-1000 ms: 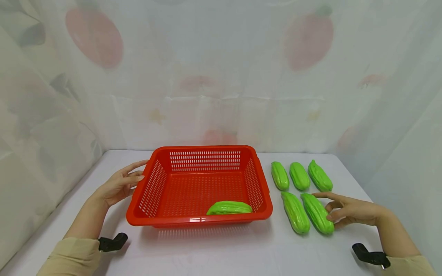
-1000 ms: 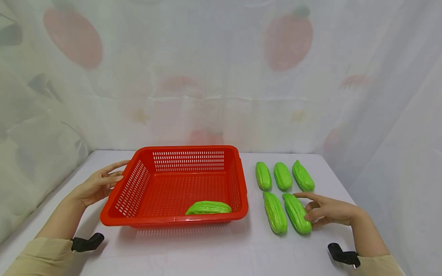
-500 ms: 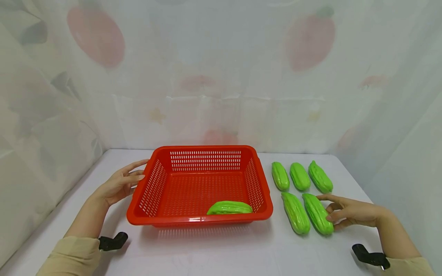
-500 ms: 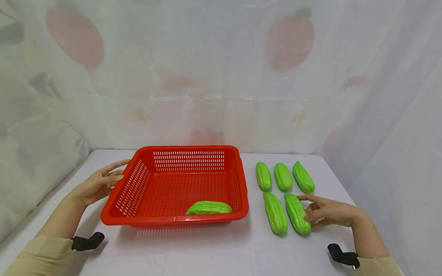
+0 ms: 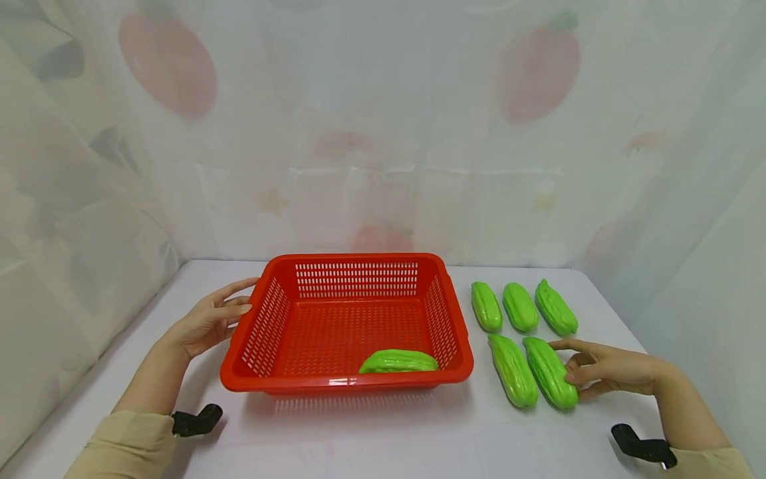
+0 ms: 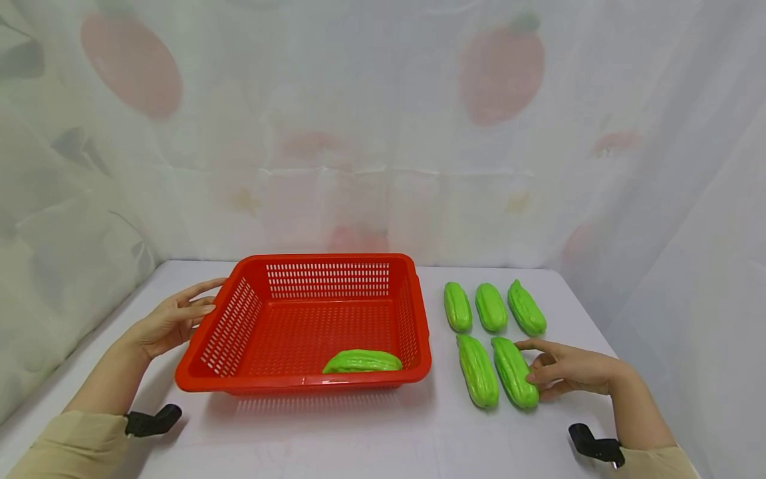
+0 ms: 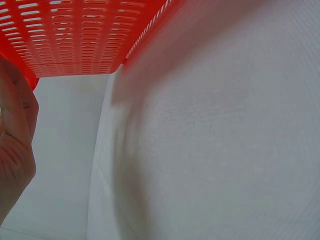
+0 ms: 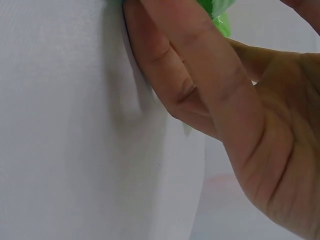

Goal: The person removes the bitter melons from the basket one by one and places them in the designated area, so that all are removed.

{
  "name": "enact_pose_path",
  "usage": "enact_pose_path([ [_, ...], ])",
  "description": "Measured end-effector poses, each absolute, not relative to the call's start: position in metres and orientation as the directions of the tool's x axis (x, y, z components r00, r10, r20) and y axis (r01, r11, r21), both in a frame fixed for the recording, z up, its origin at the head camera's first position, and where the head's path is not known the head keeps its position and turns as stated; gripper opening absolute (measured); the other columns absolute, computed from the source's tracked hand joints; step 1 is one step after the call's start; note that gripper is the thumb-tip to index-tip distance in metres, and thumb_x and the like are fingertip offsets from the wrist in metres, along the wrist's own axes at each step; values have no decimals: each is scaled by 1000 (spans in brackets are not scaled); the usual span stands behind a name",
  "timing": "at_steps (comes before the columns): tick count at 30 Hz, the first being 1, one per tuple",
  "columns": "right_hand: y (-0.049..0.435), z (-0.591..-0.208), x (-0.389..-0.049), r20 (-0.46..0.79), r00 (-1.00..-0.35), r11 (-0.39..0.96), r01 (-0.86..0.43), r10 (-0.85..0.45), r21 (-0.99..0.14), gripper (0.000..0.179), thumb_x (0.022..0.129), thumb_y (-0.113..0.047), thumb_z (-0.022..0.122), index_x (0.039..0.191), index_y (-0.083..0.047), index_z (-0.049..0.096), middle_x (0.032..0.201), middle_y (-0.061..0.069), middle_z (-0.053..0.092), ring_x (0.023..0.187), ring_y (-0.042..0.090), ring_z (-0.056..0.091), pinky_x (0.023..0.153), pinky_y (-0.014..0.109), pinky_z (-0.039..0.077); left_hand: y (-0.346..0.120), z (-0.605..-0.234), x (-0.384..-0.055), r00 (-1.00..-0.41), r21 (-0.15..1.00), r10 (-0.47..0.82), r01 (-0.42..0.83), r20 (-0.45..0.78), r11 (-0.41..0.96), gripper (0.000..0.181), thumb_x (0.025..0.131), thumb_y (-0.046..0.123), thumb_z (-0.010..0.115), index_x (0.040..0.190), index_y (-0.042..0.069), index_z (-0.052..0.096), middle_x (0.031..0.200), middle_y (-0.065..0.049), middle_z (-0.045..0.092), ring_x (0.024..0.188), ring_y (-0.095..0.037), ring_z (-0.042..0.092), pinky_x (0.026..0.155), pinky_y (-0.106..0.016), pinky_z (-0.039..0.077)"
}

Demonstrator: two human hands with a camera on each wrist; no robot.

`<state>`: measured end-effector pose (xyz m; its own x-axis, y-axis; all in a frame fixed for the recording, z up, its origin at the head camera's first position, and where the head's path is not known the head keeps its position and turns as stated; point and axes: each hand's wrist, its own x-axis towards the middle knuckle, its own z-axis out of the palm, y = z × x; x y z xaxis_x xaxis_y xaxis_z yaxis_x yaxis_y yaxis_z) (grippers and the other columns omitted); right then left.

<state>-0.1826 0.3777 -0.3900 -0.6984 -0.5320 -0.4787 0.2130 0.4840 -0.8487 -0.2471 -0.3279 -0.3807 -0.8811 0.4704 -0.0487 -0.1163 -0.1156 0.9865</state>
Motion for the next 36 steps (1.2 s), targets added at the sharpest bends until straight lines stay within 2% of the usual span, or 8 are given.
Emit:
enact_pose_path([
  [8, 378, -388, -181, -487, -696, 497, 212, -528, -842, 73, 99, -19, 53, 152, 6, 10, 110, 13, 54, 102, 22, 65, 87, 33, 58, -328, -380, -247, -888, 988, 456, -118, -59, -103, 46, 103, 6, 43, 146, 23, 39, 110, 8, 72, 97, -9, 72, 81, -30, 60],
  [23, 376, -385, -183, -482, -729, 556, 167, -487, -814, 69, 100, -21, 53, 153, 5, 16, 115, 15, 56, 94, 20, 62, 82, 32, 57, -327, -380, -247, -886, 987, 461, -119, -56, -109, 46, 104, 6, 41, 146, 23, 39, 111, 8, 72, 96, -9, 72, 80, -30, 60],
  [36, 377, -374, -186, -451, -764, 603, 103, -462, -791, 64, 103, -24, 49, 153, 4, 19, 129, 22, 55, 104, 22, 63, 88, 36, 59, -328, -381, -247, -885, 987, 463, -118, -53, -113, 46, 104, 6, 41, 146, 23, 39, 112, 7, 72, 97, -9, 72, 80, -30, 61],
])
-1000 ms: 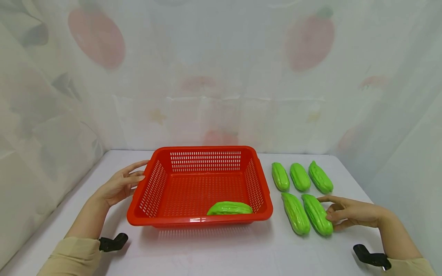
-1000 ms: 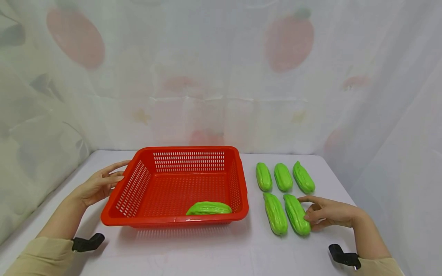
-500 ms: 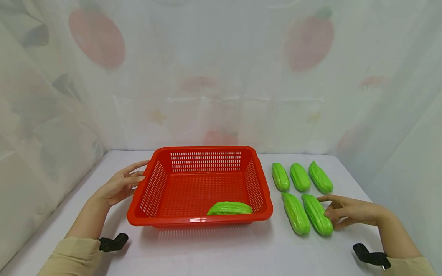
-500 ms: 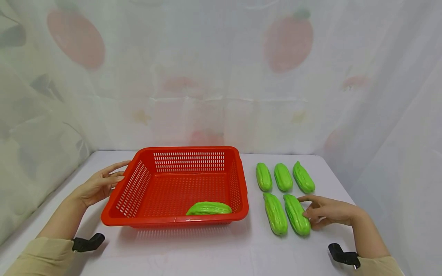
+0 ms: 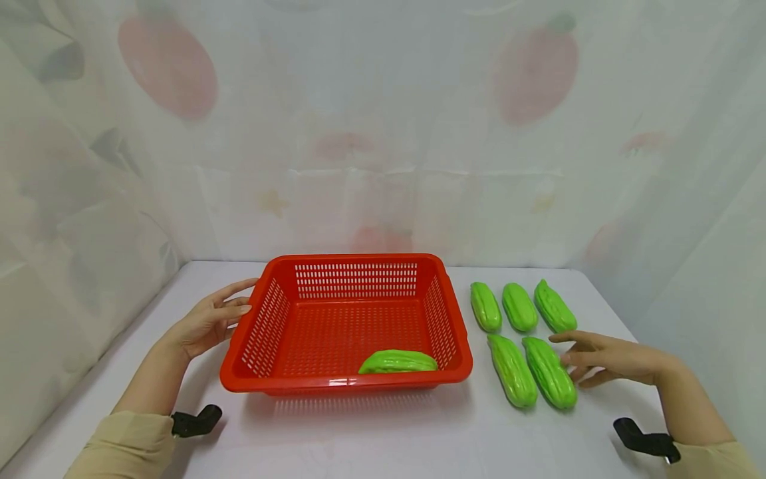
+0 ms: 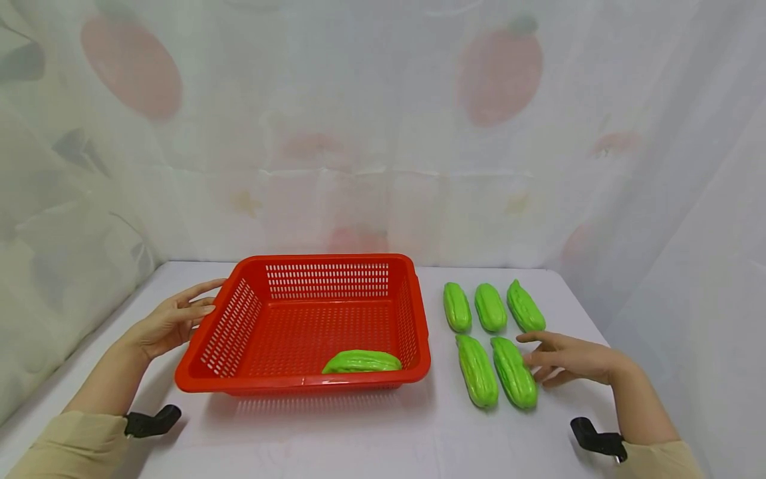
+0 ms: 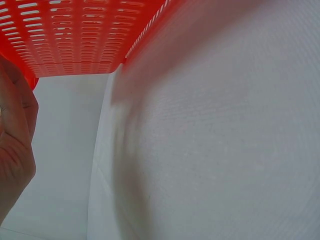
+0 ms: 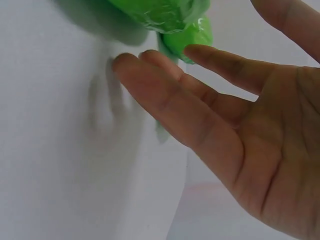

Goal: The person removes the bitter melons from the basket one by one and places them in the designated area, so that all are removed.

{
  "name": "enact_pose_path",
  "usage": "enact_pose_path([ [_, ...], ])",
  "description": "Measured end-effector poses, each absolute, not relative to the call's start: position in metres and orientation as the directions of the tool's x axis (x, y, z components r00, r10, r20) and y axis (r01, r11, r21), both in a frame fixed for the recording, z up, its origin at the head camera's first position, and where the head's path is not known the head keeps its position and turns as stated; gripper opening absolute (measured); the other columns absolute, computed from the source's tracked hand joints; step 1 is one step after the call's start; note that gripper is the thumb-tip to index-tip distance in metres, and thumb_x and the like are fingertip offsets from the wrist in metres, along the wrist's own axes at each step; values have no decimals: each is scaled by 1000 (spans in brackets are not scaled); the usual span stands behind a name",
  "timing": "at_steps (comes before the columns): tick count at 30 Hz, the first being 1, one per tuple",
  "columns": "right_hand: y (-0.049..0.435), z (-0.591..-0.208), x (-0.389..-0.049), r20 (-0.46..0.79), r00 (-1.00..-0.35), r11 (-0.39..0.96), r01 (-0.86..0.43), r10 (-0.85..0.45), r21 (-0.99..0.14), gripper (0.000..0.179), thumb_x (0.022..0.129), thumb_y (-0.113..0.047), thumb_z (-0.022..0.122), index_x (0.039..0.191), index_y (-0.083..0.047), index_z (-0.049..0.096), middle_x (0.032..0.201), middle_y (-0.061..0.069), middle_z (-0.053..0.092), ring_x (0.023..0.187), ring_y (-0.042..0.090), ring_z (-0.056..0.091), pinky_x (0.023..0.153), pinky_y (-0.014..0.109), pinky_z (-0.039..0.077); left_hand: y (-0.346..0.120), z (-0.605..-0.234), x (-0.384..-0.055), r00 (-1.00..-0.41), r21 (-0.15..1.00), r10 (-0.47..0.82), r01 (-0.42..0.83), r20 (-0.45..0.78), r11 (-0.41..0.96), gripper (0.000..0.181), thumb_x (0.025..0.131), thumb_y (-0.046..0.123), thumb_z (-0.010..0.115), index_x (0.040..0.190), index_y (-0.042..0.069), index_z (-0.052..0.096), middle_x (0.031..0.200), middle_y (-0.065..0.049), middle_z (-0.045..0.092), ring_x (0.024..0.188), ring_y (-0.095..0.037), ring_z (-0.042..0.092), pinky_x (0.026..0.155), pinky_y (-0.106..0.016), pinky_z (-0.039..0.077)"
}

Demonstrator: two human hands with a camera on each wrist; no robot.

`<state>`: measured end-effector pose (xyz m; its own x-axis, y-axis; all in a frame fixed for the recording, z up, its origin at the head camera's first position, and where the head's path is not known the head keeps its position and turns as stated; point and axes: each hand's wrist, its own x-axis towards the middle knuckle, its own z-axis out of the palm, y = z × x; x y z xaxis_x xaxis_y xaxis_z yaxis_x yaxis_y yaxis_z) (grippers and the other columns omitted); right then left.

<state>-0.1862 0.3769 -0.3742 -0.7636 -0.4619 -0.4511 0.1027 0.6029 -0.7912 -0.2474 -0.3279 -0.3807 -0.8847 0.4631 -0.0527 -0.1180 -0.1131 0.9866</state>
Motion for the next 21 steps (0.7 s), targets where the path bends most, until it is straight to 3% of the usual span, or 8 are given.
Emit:
enact_pose_path([
  [5, 374, -364, -187, -383, -820, 625, 40, -424, -779, 62, 103, -26, 49, 152, 3, 23, 136, 28, 48, 109, 21, 63, 89, 33, 58, -327, -381, -247, -887, 988, 459, -115, -54, -107, 46, 104, 6, 41, 147, 23, 38, 113, 7, 72, 97, -9, 72, 81, -30, 60],
  [11, 366, -348, -186, -222, -897, 622, -71, -382, -780, 54, 104, -25, 48, 148, 2, 32, 143, 32, 43, 107, -5, 60, 86, 23, 56, -327, -381, -247, -886, 987, 461, -114, -51, -110, 46, 104, 6, 42, 147, 23, 38, 112, 8, 72, 97, -9, 72, 81, -30, 60],
  [14, 358, -341, -185, -151, -920, 621, -116, -361, -775, 51, 104, -26, 48, 146, 1, 36, 148, 31, 41, 105, -13, 58, 86, 22, 56, -328, -381, -247, -885, 987, 463, -115, -50, -114, 46, 104, 6, 41, 147, 22, 38, 112, 7, 72, 97, -9, 72, 81, -30, 61],
  [21, 334, -329, -182, -58, -941, 624, -174, -333, -762, 45, 103, -28, 50, 139, -2, 45, 147, 22, 43, 106, -16, 55, 86, 24, 57, -328, -382, -248, -883, 987, 467, -113, -46, -118, 46, 104, 6, 41, 147, 22, 38, 112, 7, 72, 97, -9, 72, 81, -30, 61],
])
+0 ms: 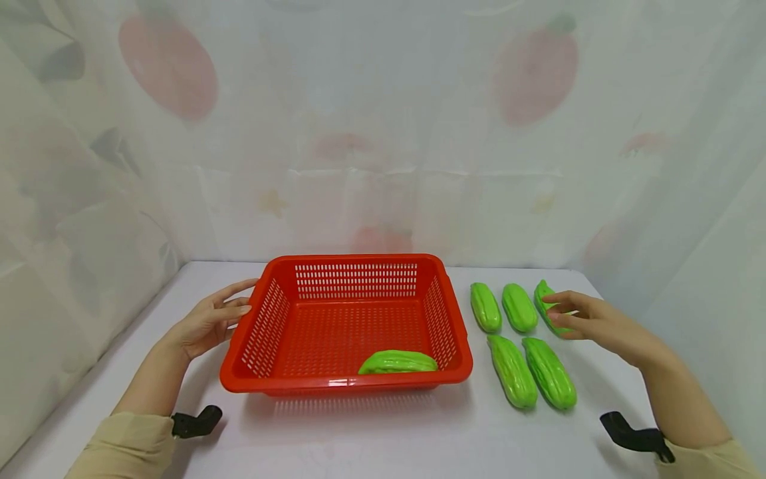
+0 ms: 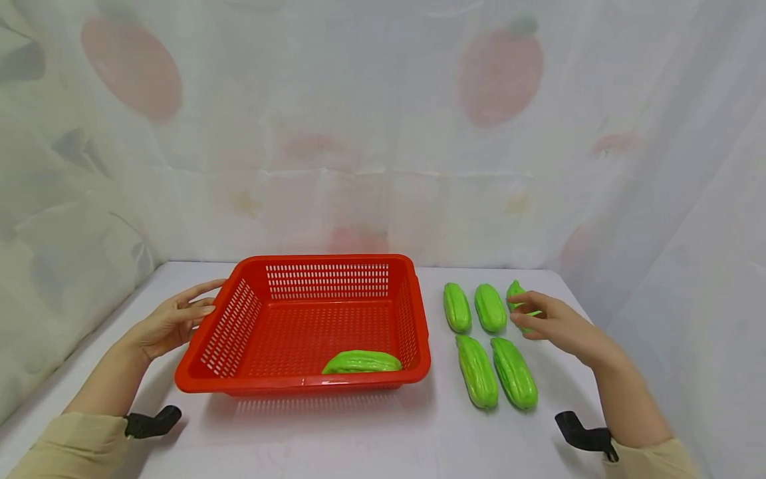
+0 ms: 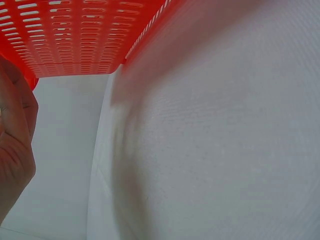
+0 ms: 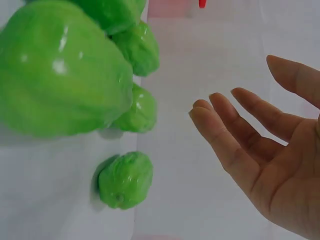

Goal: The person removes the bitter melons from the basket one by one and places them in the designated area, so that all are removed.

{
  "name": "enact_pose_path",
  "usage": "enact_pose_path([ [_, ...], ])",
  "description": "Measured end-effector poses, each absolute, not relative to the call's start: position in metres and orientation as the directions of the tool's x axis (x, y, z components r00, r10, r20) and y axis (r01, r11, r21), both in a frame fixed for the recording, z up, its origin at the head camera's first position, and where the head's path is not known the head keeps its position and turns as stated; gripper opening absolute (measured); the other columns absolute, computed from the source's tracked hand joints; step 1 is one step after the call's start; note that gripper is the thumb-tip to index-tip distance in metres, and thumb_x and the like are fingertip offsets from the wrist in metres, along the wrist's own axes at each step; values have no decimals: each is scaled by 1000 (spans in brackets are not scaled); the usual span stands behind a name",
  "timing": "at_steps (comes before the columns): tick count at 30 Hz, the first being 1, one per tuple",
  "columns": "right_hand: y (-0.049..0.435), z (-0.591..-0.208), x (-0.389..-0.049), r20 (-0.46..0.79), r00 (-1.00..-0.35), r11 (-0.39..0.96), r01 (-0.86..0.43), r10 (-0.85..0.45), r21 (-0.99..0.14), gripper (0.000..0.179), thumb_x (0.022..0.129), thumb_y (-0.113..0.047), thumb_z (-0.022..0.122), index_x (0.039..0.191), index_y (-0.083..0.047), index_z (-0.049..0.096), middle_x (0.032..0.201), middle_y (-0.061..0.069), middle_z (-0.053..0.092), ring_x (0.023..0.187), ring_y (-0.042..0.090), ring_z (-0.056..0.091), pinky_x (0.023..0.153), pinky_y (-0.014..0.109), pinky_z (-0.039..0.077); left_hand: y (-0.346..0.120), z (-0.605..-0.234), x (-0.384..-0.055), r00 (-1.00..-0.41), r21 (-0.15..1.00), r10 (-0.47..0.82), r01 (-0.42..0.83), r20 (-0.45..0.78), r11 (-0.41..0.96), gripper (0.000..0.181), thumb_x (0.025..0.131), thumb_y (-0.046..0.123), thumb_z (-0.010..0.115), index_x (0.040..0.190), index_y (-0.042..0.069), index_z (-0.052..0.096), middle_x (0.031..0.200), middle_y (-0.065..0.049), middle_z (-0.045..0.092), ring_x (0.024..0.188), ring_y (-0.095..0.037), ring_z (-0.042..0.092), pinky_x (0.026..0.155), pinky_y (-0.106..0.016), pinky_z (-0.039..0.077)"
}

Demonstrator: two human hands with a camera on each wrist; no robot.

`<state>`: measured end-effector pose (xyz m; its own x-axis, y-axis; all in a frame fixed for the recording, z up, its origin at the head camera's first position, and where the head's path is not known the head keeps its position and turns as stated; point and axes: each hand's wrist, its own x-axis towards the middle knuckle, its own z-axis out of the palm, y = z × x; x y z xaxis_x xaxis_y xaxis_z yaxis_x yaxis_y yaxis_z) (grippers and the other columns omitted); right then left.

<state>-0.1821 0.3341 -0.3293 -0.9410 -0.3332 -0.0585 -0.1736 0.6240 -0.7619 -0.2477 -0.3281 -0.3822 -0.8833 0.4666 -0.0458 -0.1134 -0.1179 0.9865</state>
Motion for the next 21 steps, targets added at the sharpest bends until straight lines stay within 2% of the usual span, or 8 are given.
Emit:
enact_pose_path([
  [5, 317, -325, -182, -28, -946, 615, -188, -324, -766, 48, 102, -30, 53, 141, -4, 46, 142, 23, 48, 105, -15, 56, 85, 20, 56, -327, -383, -248, -887, 988, 460, -108, -45, -112, 46, 104, 6, 42, 147, 22, 38, 111, 8, 72, 96, -9, 72, 80, -29, 60],
  [12, 298, -323, -187, 47, -936, 587, -257, -349, -767, 44, 101, -24, 56, 138, -2, 49, 136, 24, 54, 102, -10, 61, 84, 19, 57, -327, -382, -247, -888, 987, 458, -110, -46, -114, 46, 103, 6, 42, 146, 23, 39, 111, 8, 72, 96, -9, 72, 80, -29, 60],
  [18, 280, -316, -191, 66, -933, 660, -299, -354, -689, 40, 96, -27, 63, 133, -14, 57, 129, 15, 63, 108, 15, 66, 83, 21, 54, -327, -382, -246, -890, 987, 454, -112, -49, -112, 46, 104, 6, 42, 147, 23, 39, 112, 8, 72, 96, -9, 72, 80, -29, 61],
  [21, 270, -314, -195, 75, -928, 658, -315, -365, -684, 38, 95, -27, 66, 130, -15, 58, 127, 14, 64, 111, 25, 65, 82, 21, 55, -328, -382, -247, -890, 987, 453, -111, -49, -113, 46, 104, 6, 42, 147, 22, 39, 112, 7, 72, 96, -9, 73, 80, -30, 61],
])
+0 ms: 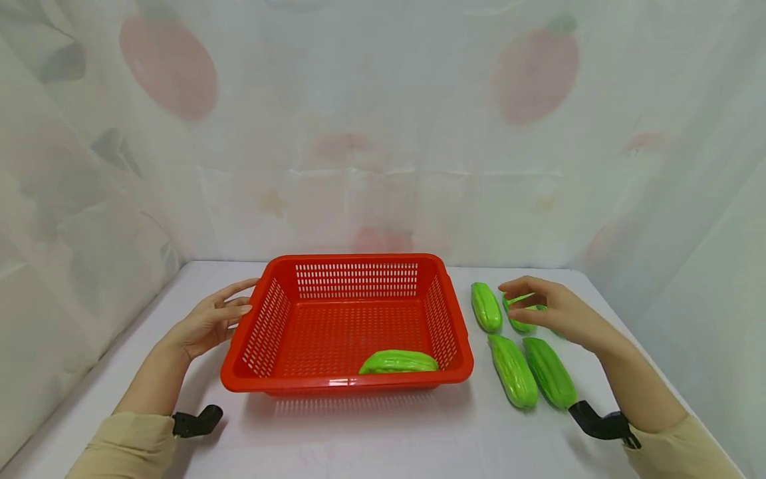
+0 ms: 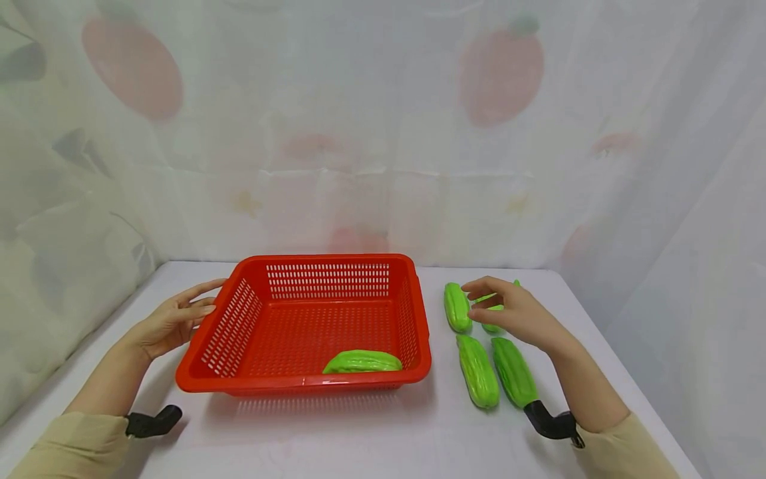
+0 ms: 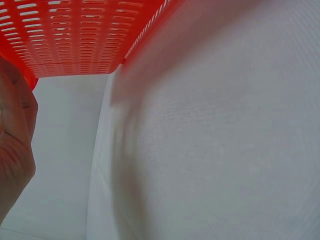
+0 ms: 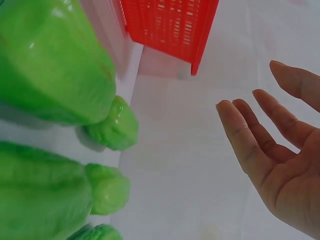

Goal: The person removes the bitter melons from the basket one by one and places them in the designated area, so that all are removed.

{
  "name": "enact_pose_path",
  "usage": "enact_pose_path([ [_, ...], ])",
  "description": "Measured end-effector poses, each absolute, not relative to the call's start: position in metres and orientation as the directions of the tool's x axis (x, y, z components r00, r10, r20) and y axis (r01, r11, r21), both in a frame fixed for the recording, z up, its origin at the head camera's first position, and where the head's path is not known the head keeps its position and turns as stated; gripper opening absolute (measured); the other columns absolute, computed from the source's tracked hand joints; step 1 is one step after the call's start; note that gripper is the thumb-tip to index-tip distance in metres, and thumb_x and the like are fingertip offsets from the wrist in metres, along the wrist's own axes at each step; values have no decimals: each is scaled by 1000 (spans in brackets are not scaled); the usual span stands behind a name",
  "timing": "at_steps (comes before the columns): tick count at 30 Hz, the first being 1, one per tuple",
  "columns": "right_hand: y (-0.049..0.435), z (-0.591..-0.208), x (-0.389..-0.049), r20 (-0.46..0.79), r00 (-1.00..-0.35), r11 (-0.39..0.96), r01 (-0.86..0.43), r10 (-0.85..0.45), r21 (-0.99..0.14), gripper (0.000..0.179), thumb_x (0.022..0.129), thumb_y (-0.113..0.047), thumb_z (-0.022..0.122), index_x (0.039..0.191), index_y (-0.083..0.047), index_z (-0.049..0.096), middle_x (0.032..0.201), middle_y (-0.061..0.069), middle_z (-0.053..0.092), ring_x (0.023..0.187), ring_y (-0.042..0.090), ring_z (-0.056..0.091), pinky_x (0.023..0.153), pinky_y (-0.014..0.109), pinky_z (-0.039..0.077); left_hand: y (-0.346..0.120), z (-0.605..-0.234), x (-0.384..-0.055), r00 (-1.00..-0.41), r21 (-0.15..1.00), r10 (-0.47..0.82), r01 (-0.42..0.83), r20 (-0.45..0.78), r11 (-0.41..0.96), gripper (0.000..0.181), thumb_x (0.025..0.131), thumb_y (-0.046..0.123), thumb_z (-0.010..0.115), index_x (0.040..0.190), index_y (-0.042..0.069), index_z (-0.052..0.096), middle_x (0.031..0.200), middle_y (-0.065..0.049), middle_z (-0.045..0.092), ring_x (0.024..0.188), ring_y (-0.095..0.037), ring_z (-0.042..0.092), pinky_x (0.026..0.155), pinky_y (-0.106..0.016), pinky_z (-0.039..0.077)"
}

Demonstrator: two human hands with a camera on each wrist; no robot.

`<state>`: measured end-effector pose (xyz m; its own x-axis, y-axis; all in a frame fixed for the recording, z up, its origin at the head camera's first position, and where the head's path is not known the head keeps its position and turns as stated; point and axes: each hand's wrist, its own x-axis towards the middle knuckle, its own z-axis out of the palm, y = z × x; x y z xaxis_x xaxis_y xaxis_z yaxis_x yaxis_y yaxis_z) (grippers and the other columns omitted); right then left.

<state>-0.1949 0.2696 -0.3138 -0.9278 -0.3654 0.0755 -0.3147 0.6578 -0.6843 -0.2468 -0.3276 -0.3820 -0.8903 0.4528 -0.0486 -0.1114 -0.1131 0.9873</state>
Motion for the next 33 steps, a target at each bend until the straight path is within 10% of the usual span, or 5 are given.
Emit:
enact_pose_path([
  [33, 159, -301, -235, -23, -746, 468, -394, -666, -791, 42, 91, -27, 71, 131, -23, 58, 132, 0, 61, 121, 23, 62, 97, 35, 55, -329, -385, -249, -886, 990, 461, -109, -53, -95, 47, 104, 7, 42, 148, 22, 37, 114, 8, 71, 97, -9, 72, 82, -30, 60],
])
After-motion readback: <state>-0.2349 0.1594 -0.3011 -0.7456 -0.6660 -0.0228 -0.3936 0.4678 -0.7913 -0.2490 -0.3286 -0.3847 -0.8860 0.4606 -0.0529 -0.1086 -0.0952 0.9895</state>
